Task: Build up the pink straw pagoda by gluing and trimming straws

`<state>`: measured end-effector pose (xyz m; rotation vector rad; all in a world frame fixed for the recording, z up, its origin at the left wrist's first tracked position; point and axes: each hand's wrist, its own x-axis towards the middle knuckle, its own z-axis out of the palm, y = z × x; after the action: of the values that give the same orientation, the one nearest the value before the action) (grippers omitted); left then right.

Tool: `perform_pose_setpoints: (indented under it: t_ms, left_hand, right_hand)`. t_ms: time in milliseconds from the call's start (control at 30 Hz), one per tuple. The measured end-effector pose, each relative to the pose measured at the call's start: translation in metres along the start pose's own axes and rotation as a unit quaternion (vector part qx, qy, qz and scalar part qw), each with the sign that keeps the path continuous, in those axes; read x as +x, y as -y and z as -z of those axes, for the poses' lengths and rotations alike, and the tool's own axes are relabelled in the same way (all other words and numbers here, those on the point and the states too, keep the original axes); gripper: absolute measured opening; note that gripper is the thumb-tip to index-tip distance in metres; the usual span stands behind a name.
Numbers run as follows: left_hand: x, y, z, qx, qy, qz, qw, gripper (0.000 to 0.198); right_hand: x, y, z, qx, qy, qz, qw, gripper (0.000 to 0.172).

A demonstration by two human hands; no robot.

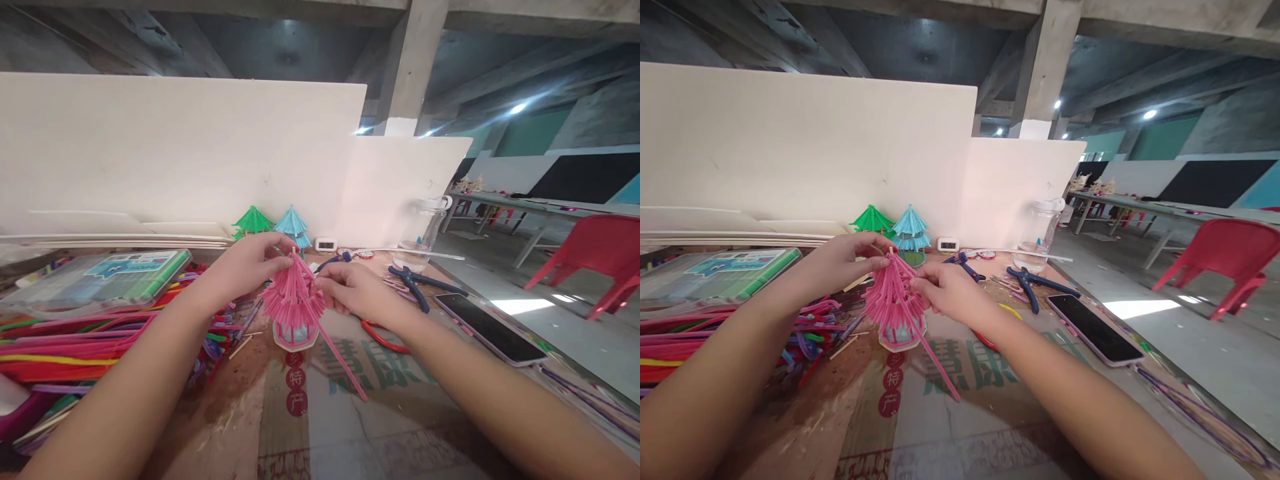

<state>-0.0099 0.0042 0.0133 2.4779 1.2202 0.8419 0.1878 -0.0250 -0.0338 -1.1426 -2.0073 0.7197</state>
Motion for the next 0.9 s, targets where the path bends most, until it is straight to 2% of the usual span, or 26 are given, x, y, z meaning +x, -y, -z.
perform_pose_setpoints:
  t_ms: [133,400,567,700,900]
  left_hand:
    - [0.000,0.000,-0.001,-0.004,0.002,0.002,1.000,0.027]
    - [0.003,-0.001,-0.008,0.037,-0.040,-0.010,0.998,0.027]
    - [0.003,0.000,-0.007,0.022,-0.035,-0.039,0.998,0.025]
    - [0.001,-0.003,-0.005,0.001,-0.028,-0.068,0.997,0.025]
    - [-0.003,-0.015,-0.006,-0.008,-0.015,-0.088,0.996,0.023]
  right_hand:
    - [0.001,-0.001,0.004,-0.047,-0.073,0.046,0.995,0.023]
    - [0.000,-0.004,0.004,-0.098,-0.087,0.083,0.988,0.022]
    - [-0.001,-0.004,0.004,-0.093,-0.130,0.095,0.983,0.014]
    - [-0.005,-0.001,0.003,-0.096,-0.134,0.127,0.978,0.015]
    - [-0.009,0.002,-0.001,-0.157,-0.178,0.210,0.948,0.013]
